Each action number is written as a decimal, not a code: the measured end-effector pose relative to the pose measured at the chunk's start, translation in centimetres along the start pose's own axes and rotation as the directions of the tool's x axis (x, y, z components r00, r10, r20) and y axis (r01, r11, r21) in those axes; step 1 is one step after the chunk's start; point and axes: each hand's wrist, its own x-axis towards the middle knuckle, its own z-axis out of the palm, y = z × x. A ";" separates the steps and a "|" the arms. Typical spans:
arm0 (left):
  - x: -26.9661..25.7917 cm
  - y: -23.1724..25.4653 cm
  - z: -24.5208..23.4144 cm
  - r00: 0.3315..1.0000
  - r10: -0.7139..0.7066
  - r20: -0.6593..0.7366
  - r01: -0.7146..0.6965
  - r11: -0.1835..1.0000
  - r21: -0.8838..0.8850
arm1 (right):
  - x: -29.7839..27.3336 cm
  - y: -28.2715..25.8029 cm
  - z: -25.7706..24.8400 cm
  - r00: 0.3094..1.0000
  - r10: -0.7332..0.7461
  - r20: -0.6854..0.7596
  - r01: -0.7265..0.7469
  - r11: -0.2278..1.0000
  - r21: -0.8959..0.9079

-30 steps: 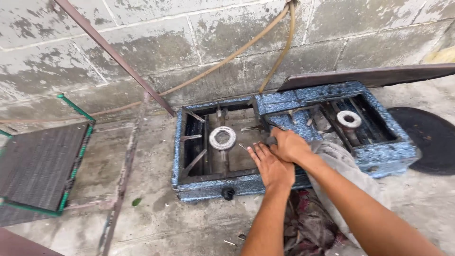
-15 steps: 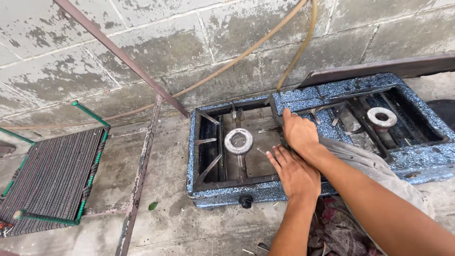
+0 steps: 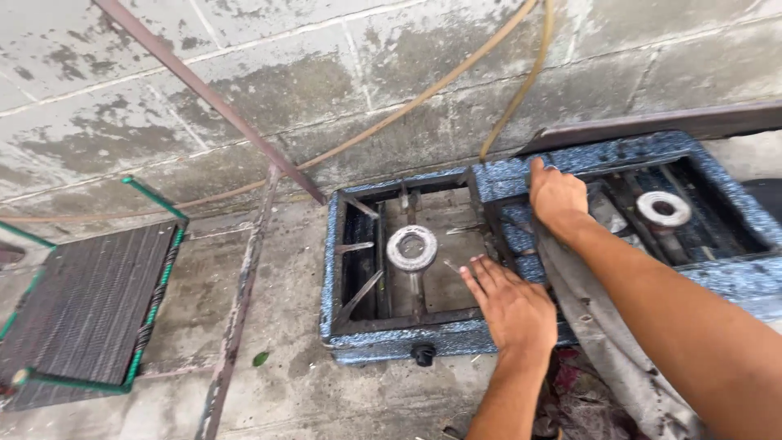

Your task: Wiping and cleaning the surfaces and components of a portable gas stove with a cloth.

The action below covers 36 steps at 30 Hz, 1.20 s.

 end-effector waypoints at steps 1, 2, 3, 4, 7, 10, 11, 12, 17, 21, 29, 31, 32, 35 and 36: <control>0.0 0.0 -0.1 1.000 0.008 -0.006 -0.008 1.000 -0.017 | 0.0 1.9 0.1 1.000 0.004 -0.009 -0.004 1.000 -0.017; -0.1 0.0 -0.2 1.000 0.008 0.006 -0.008 1.000 -0.002 | -0.1 3.8 0.1 0.999 0.041 -0.022 -0.042 0.999 -0.012; -0.1 -0.1 -0.4 1.000 0.011 0.018 -0.011 1.000 0.016 | -0.2 5.8 0.1 0.996 0.083 -0.037 -0.083 0.997 -0.003; 0.0 0.1 -0.3 1.000 0.023 0.012 -0.023 1.000 0.001 | -0.4 7.2 -0.1 0.995 0.090 -0.048 -0.091 0.996 -0.017; 0.0 0.2 -0.2 1.000 0.012 0.016 -0.013 0.999 0.046 | -2.4 10.4 -0.3 0.984 0.179 -0.021 -0.179 0.984 -0.011; 0.7 0.6 -0.6 1.000 -0.005 0.028 0.002 0.994 0.106 | -3.6 10.8 -1.0 0.990 0.131 -0.059 -0.130 0.991 0.020; 0.2 0.3 -0.8 0.997 -0.008 0.070 -0.003 0.989 0.150 | -4.5 10.4 -0.4 0.992 0.117 -0.038 -0.118 0.993 -0.017; -0.2 0.0 -1.0 0.994 -0.012 0.112 -0.010 0.981 0.193 | -5.4 10.0 0.2 0.995 0.103 -0.017 -0.104 0.993 -0.055; 0.2 0.4 -1.0 0.994 -0.028 0.101 0.012 0.988 0.153 | -10.5 9.2 -3.6 0.987 0.160 -0.025 -0.161 0.986 -0.045; 0.4 0.1 -1.0 0.985 -0.039 0.170 0.008 0.984 0.181 | -18.5 9.1 -6.7 0.967 0.248 -0.067 -0.244 0.968 0.062; 0.7 0.2 -0.6 0.992 -0.059 0.112 0.041 0.987 0.154 | -28.7 15.3 -6.0 0.918 0.361 0.164 -0.382 0.916 0.125; 1.1 -0.3 -0.6 0.993 -0.073 0.093 0.054 0.980 0.191 | -27.8 16.3 -7.1 0.917 0.372 0.142 -0.393 0.904 0.170; 1.2 -0.6 -0.6 0.999 -0.041 -0.033 0.042 0.998 0.050 | -26.7 15.9 -8.3 0.932 0.361 0.014 -0.354 0.904 0.241; 2.7 -0.1 -0.3 0.987 -0.010 -0.163 -0.013 0.990 -0.139 | -21.9 13.1 -12.6 0.940 0.257 -0.223 -0.179 0.930 0.321; 3.5 0.2 -0.3 0.984 0.002 -0.178 -0.035 0.983 -0.182 | -19.7 11.7 -14.1 0.929 0.150 -0.338 -0.032 0.943 0.331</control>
